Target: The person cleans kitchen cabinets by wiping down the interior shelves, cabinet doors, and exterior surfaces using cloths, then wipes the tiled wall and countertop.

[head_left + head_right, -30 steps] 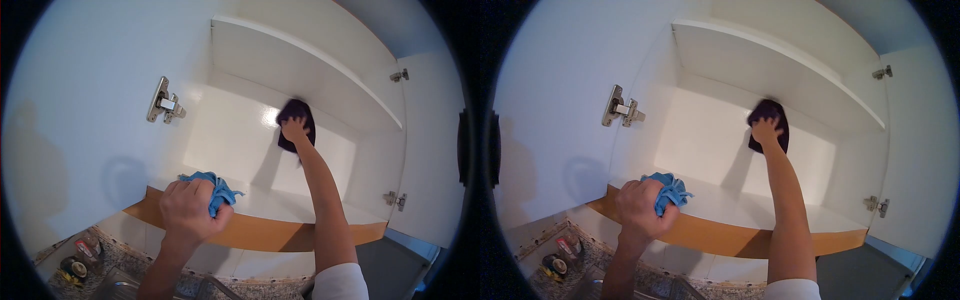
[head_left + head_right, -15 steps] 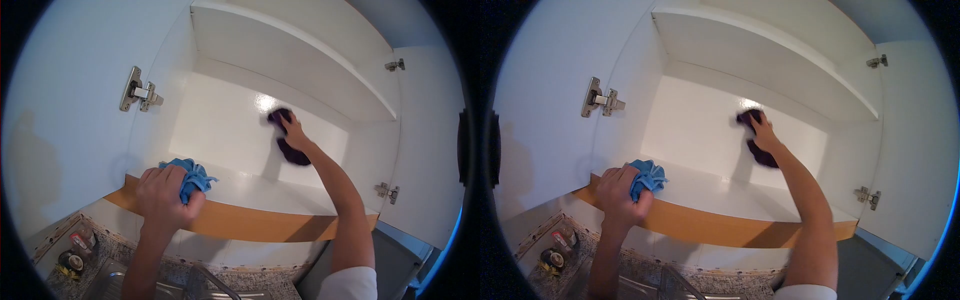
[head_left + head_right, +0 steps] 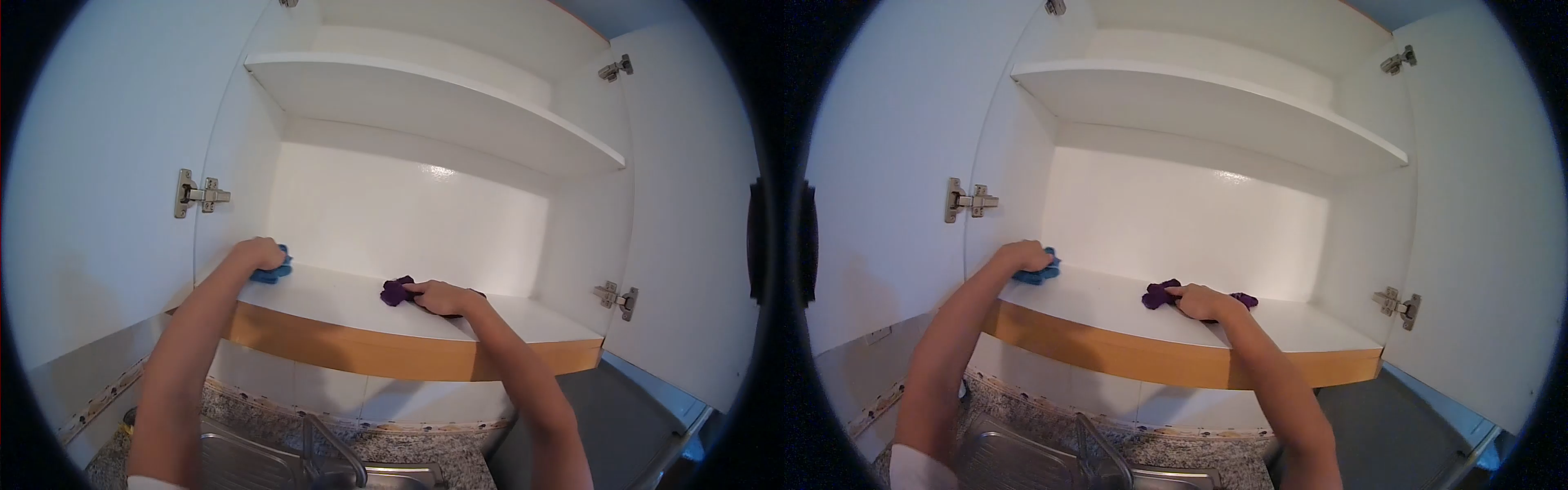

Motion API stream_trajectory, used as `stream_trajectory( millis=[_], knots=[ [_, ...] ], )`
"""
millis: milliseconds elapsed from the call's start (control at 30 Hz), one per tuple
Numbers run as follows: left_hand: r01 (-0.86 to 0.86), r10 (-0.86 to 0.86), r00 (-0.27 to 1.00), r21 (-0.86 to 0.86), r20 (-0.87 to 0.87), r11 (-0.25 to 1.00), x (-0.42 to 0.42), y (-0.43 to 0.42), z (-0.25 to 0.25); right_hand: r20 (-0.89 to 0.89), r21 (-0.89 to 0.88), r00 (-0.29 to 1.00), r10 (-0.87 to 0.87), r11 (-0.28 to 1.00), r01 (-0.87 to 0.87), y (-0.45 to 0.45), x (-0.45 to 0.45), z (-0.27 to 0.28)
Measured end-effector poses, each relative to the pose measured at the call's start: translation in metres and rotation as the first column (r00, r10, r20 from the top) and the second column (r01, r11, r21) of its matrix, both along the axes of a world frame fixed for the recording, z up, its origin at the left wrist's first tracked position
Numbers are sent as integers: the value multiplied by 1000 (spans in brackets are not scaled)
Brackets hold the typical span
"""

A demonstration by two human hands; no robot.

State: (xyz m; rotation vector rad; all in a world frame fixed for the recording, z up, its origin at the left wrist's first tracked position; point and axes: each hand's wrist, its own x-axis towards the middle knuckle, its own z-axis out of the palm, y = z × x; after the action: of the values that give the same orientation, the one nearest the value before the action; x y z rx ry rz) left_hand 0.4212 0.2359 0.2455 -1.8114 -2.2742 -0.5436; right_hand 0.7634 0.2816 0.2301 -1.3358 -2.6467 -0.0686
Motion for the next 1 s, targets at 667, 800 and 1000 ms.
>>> stream_trajectory(
  millis=[667,800,1000],
  knots=[
    [126,-173,984,851,-42,509,-9,-110,-93,89,-113,964,-250,959,260,15,-15,26],
    [116,-202,977,965,-69,235,-6,-85,-112,175,-92,964,-200,972,218,25,-101,28],
    [225,-256,946,971,-198,80,-10,-81,-116,414,3,910,-30,999,32,82,-231,25]
  ],
)
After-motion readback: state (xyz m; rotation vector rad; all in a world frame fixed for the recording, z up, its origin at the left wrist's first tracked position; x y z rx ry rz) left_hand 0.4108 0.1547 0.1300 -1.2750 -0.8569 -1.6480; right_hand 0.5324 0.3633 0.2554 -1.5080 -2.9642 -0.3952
